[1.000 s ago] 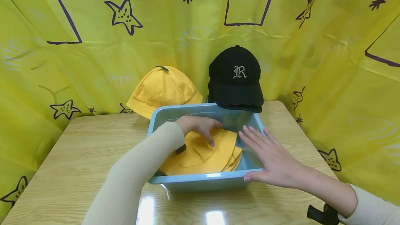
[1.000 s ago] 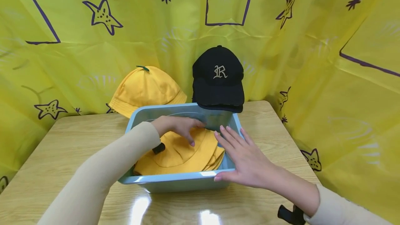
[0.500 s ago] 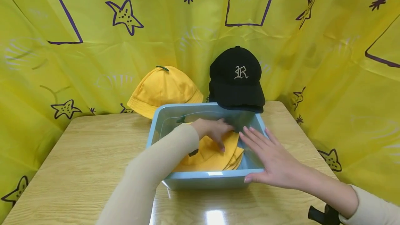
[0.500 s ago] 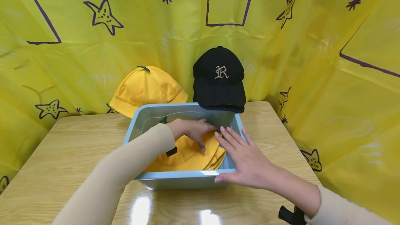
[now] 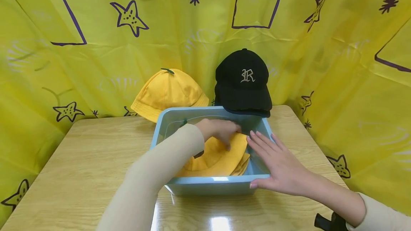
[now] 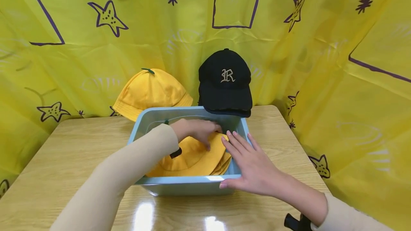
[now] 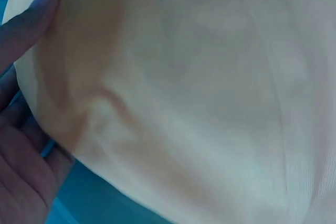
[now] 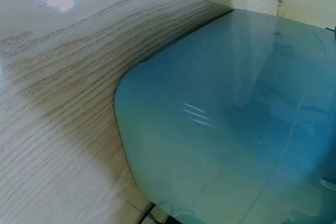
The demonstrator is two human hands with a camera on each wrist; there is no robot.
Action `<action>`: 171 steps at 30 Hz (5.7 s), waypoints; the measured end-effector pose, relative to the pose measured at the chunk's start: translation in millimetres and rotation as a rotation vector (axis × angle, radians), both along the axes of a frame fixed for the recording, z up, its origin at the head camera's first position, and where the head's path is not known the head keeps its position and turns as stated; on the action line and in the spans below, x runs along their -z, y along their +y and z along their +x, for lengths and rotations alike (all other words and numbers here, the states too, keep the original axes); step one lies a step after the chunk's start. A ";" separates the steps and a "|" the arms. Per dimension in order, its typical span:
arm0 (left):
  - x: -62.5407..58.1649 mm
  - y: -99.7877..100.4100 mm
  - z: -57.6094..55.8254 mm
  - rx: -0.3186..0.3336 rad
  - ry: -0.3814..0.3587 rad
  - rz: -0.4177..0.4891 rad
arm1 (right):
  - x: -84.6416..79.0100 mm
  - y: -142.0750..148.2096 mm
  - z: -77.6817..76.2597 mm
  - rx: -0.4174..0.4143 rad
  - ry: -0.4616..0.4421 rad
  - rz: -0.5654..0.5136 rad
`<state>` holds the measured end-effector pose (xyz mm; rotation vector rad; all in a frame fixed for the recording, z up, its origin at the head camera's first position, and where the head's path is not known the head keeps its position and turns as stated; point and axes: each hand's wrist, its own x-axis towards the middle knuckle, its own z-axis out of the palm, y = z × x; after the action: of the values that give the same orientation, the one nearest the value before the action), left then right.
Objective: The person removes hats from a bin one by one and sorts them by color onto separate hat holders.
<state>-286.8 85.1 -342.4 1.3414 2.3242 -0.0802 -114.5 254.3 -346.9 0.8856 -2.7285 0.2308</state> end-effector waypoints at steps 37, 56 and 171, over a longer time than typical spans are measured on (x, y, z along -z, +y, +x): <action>-100.0 -90.6 10.7 0.047 -0.049 0.336 | -1.7 -0.9 -0.8 -0.049 0.045 -0.025; -164.3 -126.5 18.7 -0.118 -0.116 0.584 | -45.2 -17.9 -30.5 -0.178 0.549 -0.227; -98.5 -236.9 13.4 -0.806 0.500 1.616 | -161.0 -93.7 -152.6 -0.362 0.968 -0.703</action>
<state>-273.4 -151.8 -243.9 0.6200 3.1094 2.2891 -267.1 160.6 -186.0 0.9189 -1.4364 0.5929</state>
